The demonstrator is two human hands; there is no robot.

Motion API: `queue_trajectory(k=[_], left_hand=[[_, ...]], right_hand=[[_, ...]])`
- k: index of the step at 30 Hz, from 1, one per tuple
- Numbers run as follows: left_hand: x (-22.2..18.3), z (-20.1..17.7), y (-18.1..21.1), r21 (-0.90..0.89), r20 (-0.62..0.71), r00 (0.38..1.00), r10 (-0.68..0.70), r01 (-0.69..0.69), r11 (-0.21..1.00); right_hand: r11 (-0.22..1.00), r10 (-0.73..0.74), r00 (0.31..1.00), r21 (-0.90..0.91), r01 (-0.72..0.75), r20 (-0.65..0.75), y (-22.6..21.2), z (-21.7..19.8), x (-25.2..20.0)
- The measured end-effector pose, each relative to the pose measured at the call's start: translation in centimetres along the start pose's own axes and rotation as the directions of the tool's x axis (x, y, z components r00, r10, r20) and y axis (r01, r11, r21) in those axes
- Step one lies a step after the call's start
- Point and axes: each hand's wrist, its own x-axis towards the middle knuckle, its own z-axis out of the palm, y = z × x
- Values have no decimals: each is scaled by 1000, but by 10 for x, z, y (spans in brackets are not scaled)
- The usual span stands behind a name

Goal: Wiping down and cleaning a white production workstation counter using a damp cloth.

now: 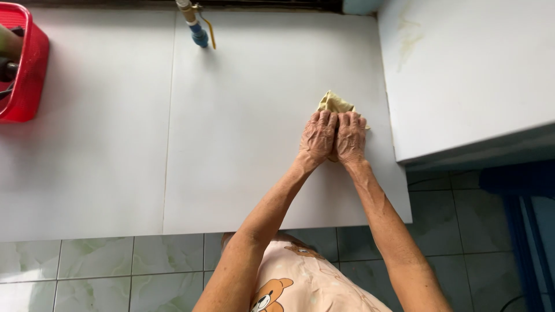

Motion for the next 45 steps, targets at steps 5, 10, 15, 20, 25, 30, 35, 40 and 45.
queue_trajectory(k=[5,10,15,20,25,30,35,40,45], left_hand=[[-61,-11,56,-172,113,994,15,5,985],[-139,-28,149,-309,93,996,5,24,951],[-185,-39,203,-351,179,983,50,16,936],[-168,-61,215,-589,-23,998,-57,33,807],[-108,-99,212,-398,-246,966,-83,-23,917],[-91,-48,162,-119,-148,981,-129,112,987],[-95,27,118,37,114,993,-35,30,999],[-36,33,87,14,180,983,43,-46,999],[38,81,44,63,274,962,3,-21,998]], right_hand=[[994,45,997,96,-52,67,-4,-59,-77],[984,91,994,150,-98,53,-6,-136,-173],[971,106,984,199,-133,141,20,-173,-241],[958,55,998,280,-62,34,27,-200,-226],[960,3,981,276,51,-192,-5,-232,-155],[982,-63,996,173,75,-70,21,-158,-131],[990,-9,996,139,-4,90,35,-83,-142],[993,-2,996,115,-8,93,49,-54,-77],[989,-28,993,144,12,111,82,-12,-4]])
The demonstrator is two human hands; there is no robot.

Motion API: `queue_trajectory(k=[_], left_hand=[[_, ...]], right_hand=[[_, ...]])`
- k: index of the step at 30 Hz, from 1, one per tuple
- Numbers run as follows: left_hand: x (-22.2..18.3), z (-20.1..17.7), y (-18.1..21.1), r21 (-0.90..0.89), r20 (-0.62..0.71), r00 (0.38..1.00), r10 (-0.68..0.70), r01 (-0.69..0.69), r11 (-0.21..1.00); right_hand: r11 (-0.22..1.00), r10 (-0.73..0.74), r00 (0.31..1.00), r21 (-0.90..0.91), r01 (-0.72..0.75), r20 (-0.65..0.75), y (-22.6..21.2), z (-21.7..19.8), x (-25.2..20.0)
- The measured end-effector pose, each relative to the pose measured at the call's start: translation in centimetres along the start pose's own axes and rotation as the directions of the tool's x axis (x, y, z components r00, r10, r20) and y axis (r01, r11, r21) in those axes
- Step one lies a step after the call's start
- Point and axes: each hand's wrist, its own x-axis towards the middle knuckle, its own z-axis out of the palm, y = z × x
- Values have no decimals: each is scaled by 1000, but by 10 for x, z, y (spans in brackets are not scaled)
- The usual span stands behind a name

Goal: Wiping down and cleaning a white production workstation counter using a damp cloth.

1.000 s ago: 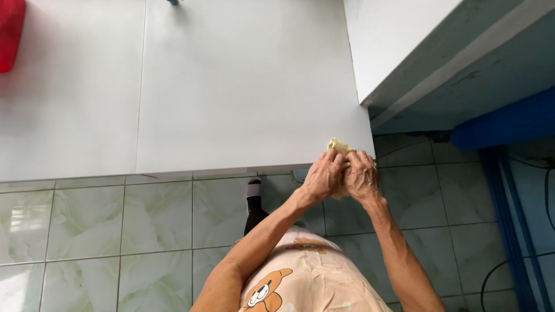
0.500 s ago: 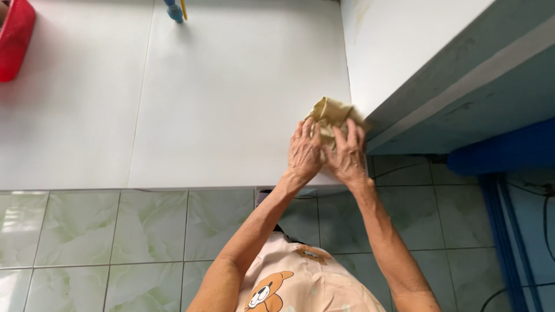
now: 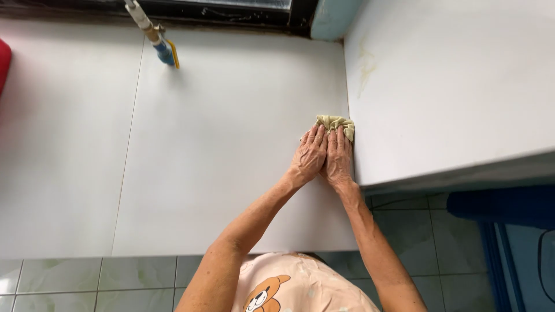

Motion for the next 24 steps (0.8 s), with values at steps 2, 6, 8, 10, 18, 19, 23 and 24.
queue_trajectory(k=[2,6,8,10,18,19,23,24], left_hand=[[20,3,-15,-16,28,999,28,-28,999],[50,-7,-34,-45,51,997,63,-61,997],[65,-6,-42,-10,38,996,84,-84,996],[81,6,-55,-29,5,994,108,-108,994],[149,19,-96,-215,-136,986,92,-120,969],[158,9,-100,-326,-278,960,33,-127,937],[210,-58,-119,-298,-439,894,-84,-57,953],[225,-55,-129,-306,-433,897,-88,-54,951]], right_hand=[[999,32,999,19,-32,-1,6,10,23],[998,66,997,23,-66,-29,25,34,49],[996,81,995,43,-79,-50,32,42,61],[996,89,994,30,-87,-57,36,45,80],[993,109,985,54,-102,-131,35,31,151],[995,73,982,83,-59,-172,31,22,172],[999,-15,973,27,22,-229,38,18,259],[1000,-11,975,24,17,-220,45,25,273]])
